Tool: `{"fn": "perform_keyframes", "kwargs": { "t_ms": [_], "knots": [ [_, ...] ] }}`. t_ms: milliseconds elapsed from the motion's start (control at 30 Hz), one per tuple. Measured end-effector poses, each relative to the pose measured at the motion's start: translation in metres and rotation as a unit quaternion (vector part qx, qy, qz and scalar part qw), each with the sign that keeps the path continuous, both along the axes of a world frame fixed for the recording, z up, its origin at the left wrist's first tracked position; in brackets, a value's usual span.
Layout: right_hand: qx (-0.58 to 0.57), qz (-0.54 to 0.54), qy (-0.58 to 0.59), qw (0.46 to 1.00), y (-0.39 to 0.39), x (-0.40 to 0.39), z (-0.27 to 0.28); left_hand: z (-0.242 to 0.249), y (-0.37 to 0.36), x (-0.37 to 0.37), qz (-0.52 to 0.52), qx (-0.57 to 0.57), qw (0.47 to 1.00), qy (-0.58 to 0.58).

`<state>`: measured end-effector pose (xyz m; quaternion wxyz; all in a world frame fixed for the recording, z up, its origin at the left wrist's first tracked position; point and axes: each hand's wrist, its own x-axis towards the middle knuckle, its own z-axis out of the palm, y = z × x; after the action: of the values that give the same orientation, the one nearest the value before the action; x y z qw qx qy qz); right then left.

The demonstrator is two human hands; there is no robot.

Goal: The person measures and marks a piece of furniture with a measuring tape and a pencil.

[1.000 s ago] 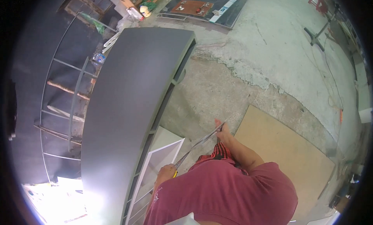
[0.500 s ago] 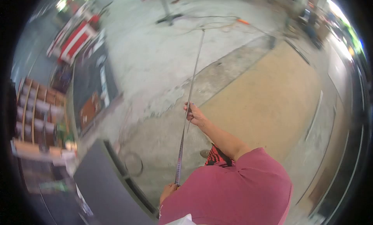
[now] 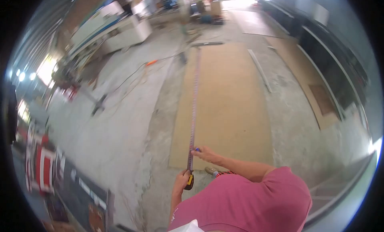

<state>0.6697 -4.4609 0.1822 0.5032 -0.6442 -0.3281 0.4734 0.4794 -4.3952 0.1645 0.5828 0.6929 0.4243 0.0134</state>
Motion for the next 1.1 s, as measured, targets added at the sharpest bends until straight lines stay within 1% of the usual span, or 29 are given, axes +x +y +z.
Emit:
{"fn": "perform_keyframes", "kwargs": {
  "t_ms": [33, 67, 100, 133, 167, 200, 267, 300, 333, 367, 400, 467, 500, 567, 600, 667, 700, 767, 800, 867, 900, 967, 1000, 1067, 1100],
  "knots": [
    [0.015, -0.021, -0.003, 1.0, -0.013, 0.006, 0.004, 0.009, -0.006, 0.017, -0.002, -0.01, 1.0, -0.021],
    [0.016, -0.067, -0.009, 0.998, -0.02, 0.007, 0.008, 0.014, -0.006, 0.03, -0.008, -0.022, 0.999, -0.042],
    [0.008, -0.072, -0.022, 0.997, -0.029, 0.009, 0.012, 0.011, -0.008, 0.04, -0.055, -0.021, 0.997, -0.044],
    [-0.001, -0.073, -0.033, 0.997, -0.032, 0.007, 0.012, 0.004, -0.004, 0.04, -0.045, -0.07, 0.995, -0.054],
    [-0.032, -0.05, -0.027, 0.998, -0.027, 0.0, 0.012, -0.001, 0.008, 0.031, -0.027, -0.12, 0.991, -0.057],
    [-0.03, -0.072, -0.023, 0.997, -0.021, -0.004, 0.017, -0.001, 0.021, 0.026, -0.049, -0.118, 0.99, -0.051],
    [-0.006, -0.045, -0.011, 0.999, -0.032, 0.007, 0.035, 0.01, 0.027, 0.03, -0.069, -0.149, 0.985, -0.048],
    [0.01, -0.063, 0.002, 0.998, -0.048, 0.044, 0.033, 0.012, 0.022, 0.056, -0.074, -0.145, 0.986, -0.04],
    [0.023, -0.081, 0.01, 0.996, -0.066, 0.075, 0.035, 0.015, 0.014, 0.073, -0.105, -0.147, 0.983, -0.022],
    [0.068, -0.145, 0.037, 0.986, -0.075, 0.097, 0.036, 0.012, 0.012, 0.085, -0.137, -0.15, 0.979, -0.005],
    [0.114, -0.209, 0.065, 0.969, -0.091, 0.122, 0.038, 0.006, 0.004, 0.1, -0.142, -0.149, 0.979, 0.0],
    [0.198, -0.288, 0.133, 0.928, -0.124, 0.191, 0.019, -0.007, -0.017, 0.144, -0.195, -0.113, 0.974, 0.023],
    [0.203, -0.297, 0.133, 0.923, -0.135, 0.215, 0.021, -0.007, -0.024, 0.164, -0.205, -0.108, 0.973, 0.026],
    [0.259, -0.398, 0.145, 0.868, -0.154, 0.251, 0.029, -0.007, -0.035, 0.2, -0.248, -0.088, 0.965, 0.014],
    [0.265, -0.405, 0.146, 0.863, -0.167, 0.274, 0.032, -0.011, -0.043, 0.225, -0.256, -0.083, 0.963, 0.018],
    [0.243, -0.467, 0.113, 0.843, -0.193, 0.315, 0.037, -0.021, -0.056, 0.274, -0.288, -0.083, 0.954, 0.016],
    [0.242, -0.474, 0.113, 0.839, -0.204, 0.331, 0.038, -0.019, -0.063, 0.296, -0.296, -0.085, 0.951, 0.02],
    [0.241, -0.509, 0.099, 0.82, -0.22, 0.355, 0.044, -0.012, -0.072, 0.336, -0.326, -0.052, 0.944, 0.026],
    [0.24, -0.515, 0.093, 0.818, -0.233, 0.374, 0.045, -0.018, -0.08, 0.361, -0.333, -0.055, 0.941, 0.022],
    [0.191, -0.51, 0.039, 0.838, -0.257, 0.402, 0.047, -0.031, -0.092, 0.409, -0.339, -0.083, 0.937, 0.021],
    [0.187, -0.521, 0.033, 0.832, -0.266, 0.411, 0.049, -0.028, -0.102, 0.433, -0.352, -0.088, 0.932, 0.019],
    [0.136, -0.511, 0.036, 0.848, -0.279, 0.428, 0.054, -0.012, -0.127, 0.493, -0.363, -0.095, 0.927, -0.021],
    [0.135, -0.52, 0.035, 0.843, -0.284, 0.432, 0.055, -0.001, -0.14, 0.517, -0.373, -0.097, 0.923, -0.019],
    [0.082, -0.487, -0.032, 0.869, -0.289, 0.442, 0.055, 0.02, -0.159, 0.564, -0.396, -0.062, 0.914, -0.068],
    [0.082, -0.494, -0.029, 0.865, -0.293, 0.451, 0.051, 0.02, -0.166, 0.588, -0.402, -0.062, 0.911, -0.065]
  ]
}}
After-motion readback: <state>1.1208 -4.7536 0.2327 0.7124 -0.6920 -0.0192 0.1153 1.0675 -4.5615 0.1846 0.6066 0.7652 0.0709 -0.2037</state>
